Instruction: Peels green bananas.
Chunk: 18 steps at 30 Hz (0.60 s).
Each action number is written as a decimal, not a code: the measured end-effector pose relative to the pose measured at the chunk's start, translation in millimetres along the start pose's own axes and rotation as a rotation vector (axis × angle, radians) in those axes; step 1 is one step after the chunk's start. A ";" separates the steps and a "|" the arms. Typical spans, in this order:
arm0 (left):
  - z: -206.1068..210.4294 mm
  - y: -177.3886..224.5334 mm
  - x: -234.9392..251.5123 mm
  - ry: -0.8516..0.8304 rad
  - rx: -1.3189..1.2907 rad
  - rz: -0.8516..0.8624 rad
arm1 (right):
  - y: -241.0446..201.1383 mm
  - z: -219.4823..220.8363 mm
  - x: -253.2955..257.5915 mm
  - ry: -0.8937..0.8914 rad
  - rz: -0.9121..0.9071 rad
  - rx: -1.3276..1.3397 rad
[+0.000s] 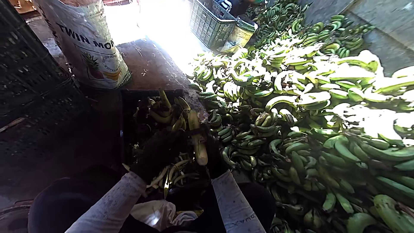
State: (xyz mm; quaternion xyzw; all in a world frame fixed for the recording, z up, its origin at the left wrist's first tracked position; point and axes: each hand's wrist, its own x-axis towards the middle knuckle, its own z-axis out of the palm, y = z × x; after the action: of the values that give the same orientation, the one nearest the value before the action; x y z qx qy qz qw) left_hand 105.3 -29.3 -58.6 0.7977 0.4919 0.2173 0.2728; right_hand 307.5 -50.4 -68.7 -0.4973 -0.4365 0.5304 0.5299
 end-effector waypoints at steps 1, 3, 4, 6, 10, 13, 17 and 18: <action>-4.0 -4.6 4.8 0.072 0.026 -0.035 | 1.8 3.2 -1.7 -0.030 0.048 0.052; -16.1 -15.4 13.8 0.183 0.011 -0.155 | -1.6 8.3 -8.8 -0.089 0.122 0.063; -22.7 -20.1 15.9 0.233 -0.042 -0.183 | -3.6 9.9 -10.3 -0.088 0.143 0.078; -31.7 -16.6 13.5 0.290 -0.238 -0.224 | -1.2 6.0 -6.5 -0.024 0.130 0.137; -22.9 12.0 -7.6 0.071 -0.421 -0.183 | -8.4 -4.5 9.0 0.146 -0.089 0.021; -6.8 29.1 -22.0 -0.053 -0.439 -0.120 | -22.4 -2.5 17.3 0.317 -0.185 -0.059; -1.9 34.6 -30.9 -0.012 -0.368 -0.040 | -35.8 4.4 30.0 0.464 -0.249 -0.071; -2.3 32.0 -28.5 -0.016 -0.335 -0.038 | -36.7 5.3 29.9 0.442 -0.242 -0.082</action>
State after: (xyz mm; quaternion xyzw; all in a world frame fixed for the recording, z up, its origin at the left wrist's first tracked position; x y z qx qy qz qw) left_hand 113.2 -66.3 -38.4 0.7333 0.4618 0.2847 0.4098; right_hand 308.6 -18.2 -33.7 -0.5664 -0.3875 0.3232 0.6516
